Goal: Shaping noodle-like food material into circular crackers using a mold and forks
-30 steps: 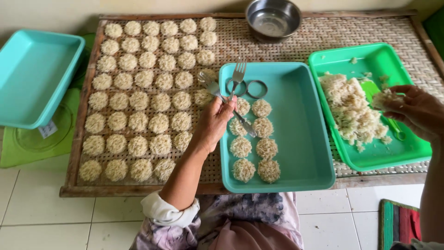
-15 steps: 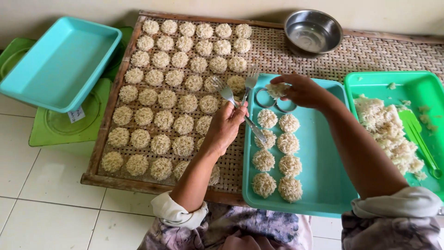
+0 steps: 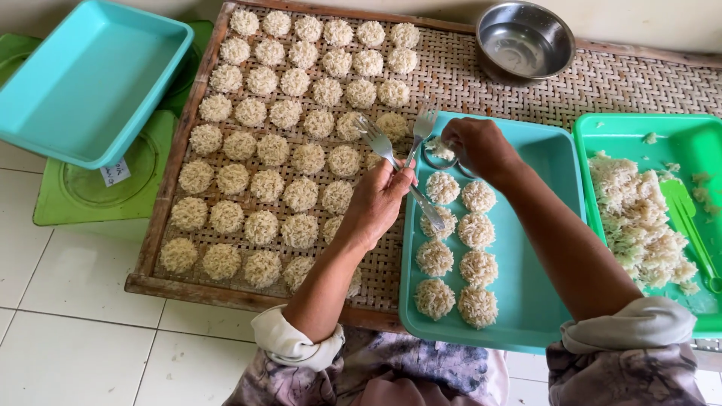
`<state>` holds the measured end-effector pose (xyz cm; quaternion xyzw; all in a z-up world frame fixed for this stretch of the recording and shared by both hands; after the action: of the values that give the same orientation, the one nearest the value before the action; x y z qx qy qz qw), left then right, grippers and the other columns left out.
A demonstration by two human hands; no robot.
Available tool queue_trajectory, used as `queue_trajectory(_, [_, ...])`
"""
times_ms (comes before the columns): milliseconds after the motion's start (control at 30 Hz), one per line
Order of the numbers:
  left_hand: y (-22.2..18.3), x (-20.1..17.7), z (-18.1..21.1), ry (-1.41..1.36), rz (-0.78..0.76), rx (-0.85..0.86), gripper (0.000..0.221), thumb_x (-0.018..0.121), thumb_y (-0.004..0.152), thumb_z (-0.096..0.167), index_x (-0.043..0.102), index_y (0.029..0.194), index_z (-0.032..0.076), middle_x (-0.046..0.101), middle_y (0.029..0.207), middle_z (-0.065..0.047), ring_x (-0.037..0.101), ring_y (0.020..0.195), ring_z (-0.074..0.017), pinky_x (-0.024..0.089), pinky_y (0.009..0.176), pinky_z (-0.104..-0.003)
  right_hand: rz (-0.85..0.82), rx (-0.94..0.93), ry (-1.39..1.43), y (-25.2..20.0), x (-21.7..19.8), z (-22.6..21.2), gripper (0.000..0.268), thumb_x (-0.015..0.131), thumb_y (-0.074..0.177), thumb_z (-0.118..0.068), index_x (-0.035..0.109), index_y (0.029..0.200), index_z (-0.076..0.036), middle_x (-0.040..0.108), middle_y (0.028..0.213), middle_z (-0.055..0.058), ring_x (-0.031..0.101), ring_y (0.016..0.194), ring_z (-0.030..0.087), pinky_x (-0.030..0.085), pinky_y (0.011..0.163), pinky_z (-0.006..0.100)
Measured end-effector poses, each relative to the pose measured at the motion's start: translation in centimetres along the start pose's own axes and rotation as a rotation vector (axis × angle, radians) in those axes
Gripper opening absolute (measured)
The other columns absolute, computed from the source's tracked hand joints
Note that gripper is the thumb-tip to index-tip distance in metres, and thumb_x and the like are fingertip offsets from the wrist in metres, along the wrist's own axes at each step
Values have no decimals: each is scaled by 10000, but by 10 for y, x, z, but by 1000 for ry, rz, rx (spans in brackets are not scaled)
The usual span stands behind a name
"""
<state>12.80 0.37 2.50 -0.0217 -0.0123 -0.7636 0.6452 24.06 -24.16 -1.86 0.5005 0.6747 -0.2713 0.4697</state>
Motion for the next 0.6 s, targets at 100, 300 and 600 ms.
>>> queue_trajectory(100, [-7, -2, 14, -26, -2, 15, 315, 572, 1029, 264, 651, 1089, -36, 712, 977, -209, 672, 1140, -382, 565, 956, -577, -90, 127, 222, -16, -43, -37, 262, 619, 936, 142, 685, 1171, 50, 714, 1041, 284, 718, 979, 447, 591, 848, 497])
queue_trajectory(300, [-8, 1, 11, 1, -18, 20, 306, 577, 1030, 264, 666, 1082, -24, 721, 966, -197, 683, 1125, -382, 581, 931, -566, 6, 92, 135, -15, -36, -27, 245, 688, 910, 119, 762, 1111, -1, 760, 989, 224, 751, 928, 379, 605, 831, 422])
queue_trajectory(600, [-8, 1, 5, -6, -1, 27, 330, 574, 1028, 264, 662, 1127, -39, 708, 942, -195, 698, 1056, -359, 579, 938, -572, 141, 32, 91, -2, -4, 30, 198, 779, 871, 43, 712, 1005, -88, 692, 914, 65, 699, 840, 225, 564, 761, 355])
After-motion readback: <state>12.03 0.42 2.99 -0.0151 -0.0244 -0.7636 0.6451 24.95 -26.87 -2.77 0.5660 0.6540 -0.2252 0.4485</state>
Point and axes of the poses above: each hand's wrist, its own y-axis towards the middle knuckle, its own x-axis out of the palm, z = x × y, the point moved 2 cm from there along y, towards the middle knuckle
